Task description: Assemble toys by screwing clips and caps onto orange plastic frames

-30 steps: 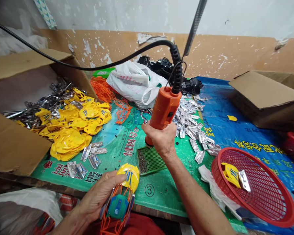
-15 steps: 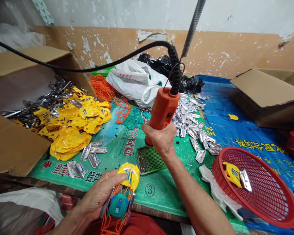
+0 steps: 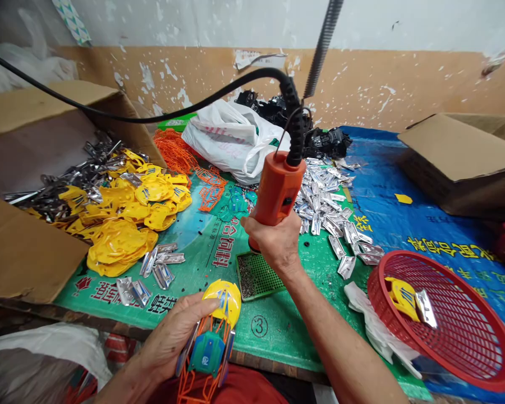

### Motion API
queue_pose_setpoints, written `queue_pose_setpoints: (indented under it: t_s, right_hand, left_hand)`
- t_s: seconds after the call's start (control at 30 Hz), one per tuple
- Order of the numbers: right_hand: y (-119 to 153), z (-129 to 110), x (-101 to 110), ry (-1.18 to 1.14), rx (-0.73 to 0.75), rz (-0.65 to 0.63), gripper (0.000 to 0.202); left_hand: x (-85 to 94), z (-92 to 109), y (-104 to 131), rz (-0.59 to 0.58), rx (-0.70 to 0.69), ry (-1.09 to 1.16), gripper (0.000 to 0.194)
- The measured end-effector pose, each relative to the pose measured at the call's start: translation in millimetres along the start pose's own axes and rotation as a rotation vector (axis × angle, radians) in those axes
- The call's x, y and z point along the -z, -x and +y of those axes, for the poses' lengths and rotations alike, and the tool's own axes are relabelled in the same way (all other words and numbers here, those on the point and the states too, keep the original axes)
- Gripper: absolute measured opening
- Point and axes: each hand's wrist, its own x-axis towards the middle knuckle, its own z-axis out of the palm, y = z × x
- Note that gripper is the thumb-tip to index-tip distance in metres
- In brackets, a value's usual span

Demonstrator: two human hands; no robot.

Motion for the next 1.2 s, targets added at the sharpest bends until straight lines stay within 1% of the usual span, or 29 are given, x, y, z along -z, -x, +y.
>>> queue_pose_setpoints:
  t_s: [0.13,0.3,0.47,0.57,0.67,0.77,0.93,1.2]
  right_hand:
    - [1,0,0,0.021,0.013,0.003,0.019]
    - [-2,-2,0,-0.021,0.006,0.036,0.017]
    - [-5,-7,9,-0.111,0.013,0.034,0.015]
    - [-3,-13,14,-0.160,0.001,0.019,0.017]
    - [0,-16,15,-0.196,0.019,0.016,0.019]
    - [0,-11,10,-0.180,0.042,0.008,0.015]
    - [-1,0,4,-0.128,0.024,0.012,0.015]
    - [-1,0,3,-0.054,0.005,0.023,0.015]
  left_hand:
    - [0.2,0,0,-0.001,0.000,-0.020,0.028]
    - [-3.7,2,0,-0.004,-0.003,-0.017,0.026]
    - [-6.5,2,-2,0.010,-0.012,0.006,0.028]
    - [-7.6,2,-2,0.006,-0.013,0.005,0.028]
    - [-8.3,0,-2,-0.003,-0.017,-0.013,0.028]
    - [-8.6,-1,-2,-0.001,-0.013,-0.029,0.029]
    - [-7.6,-2,-2,0.002,-0.022,-0.019,0.031]
    - [-6.4,-3,-3,-0.001,-0.008,-0.008,0.032]
